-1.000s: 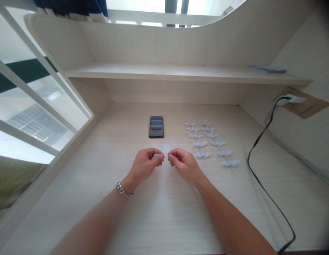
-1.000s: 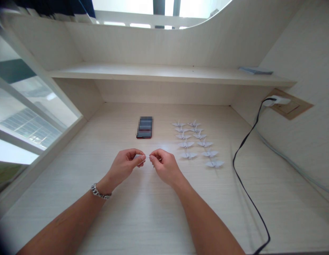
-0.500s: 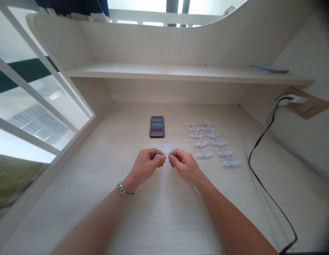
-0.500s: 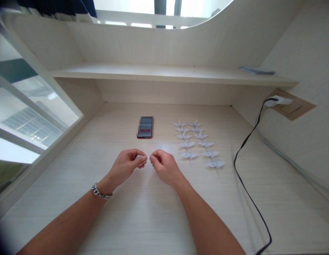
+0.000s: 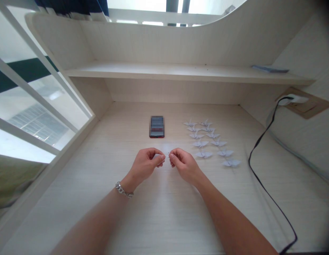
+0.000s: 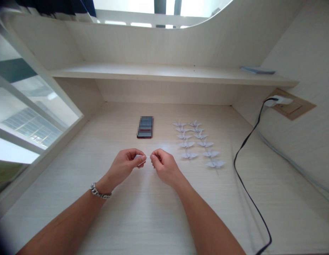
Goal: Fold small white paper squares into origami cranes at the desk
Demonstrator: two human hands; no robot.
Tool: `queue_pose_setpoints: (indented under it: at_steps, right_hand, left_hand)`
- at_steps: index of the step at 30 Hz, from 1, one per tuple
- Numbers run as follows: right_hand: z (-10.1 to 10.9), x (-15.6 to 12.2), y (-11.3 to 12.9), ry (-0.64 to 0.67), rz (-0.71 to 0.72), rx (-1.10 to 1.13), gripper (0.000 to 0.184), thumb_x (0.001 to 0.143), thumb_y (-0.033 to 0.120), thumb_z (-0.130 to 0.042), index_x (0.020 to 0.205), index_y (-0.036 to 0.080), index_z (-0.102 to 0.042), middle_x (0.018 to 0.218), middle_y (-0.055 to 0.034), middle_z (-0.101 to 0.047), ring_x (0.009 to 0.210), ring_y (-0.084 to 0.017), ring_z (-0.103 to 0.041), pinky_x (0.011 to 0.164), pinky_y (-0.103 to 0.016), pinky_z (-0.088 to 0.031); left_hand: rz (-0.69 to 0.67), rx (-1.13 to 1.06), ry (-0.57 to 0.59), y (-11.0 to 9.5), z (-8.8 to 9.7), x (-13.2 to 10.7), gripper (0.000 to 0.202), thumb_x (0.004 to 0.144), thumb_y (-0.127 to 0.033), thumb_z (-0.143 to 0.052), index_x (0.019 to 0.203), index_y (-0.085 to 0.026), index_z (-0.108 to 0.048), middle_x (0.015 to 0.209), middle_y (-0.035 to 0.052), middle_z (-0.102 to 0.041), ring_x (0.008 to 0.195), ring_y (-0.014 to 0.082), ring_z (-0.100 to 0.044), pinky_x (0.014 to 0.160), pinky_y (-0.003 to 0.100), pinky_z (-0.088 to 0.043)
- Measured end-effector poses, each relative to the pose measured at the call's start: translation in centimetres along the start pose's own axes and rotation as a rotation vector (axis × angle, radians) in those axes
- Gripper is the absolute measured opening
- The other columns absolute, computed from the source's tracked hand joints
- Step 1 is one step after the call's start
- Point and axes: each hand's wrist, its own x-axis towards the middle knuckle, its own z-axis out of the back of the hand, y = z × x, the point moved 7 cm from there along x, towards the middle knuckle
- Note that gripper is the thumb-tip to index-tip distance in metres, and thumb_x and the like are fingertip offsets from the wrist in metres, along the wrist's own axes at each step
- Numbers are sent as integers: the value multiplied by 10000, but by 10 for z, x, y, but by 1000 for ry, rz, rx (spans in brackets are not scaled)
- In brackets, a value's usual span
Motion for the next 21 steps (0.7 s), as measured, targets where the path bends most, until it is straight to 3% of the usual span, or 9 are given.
queue_pose_setpoints:
  at_steps: [7,15,21]
  right_hand:
    - [-5,4,-7,46,-83,288,224,835,372,-481,761,162,-512,625,9,-508,563,-112,-486,549,-253,-422]
    - [0,-2,5,-34,20,-28,182,843,327,-477,757,178,-535,635,10,-515,598,-118,-474,571,-246,-386]
    - [-9,2,-5,56,-55,247,209,840,357,-470,752,171,-506,617,12,-515,563,-115,-488,555,-252,-414]
  left_hand:
    - [18,-78,7,0,1,1,212,735,-309,-612,762,-99,-621,601,27,-591,555,106,-511,541,233,-418]
    - [-2,-16,2,0,0,0,208,748,-308,-592,769,-105,-632,600,29,-596,555,108,-518,546,233,-423]
    - [-28,2,-3,-4,1,0,192,747,-291,-583,758,-106,-632,601,35,-607,554,112,-524,538,230,-420]
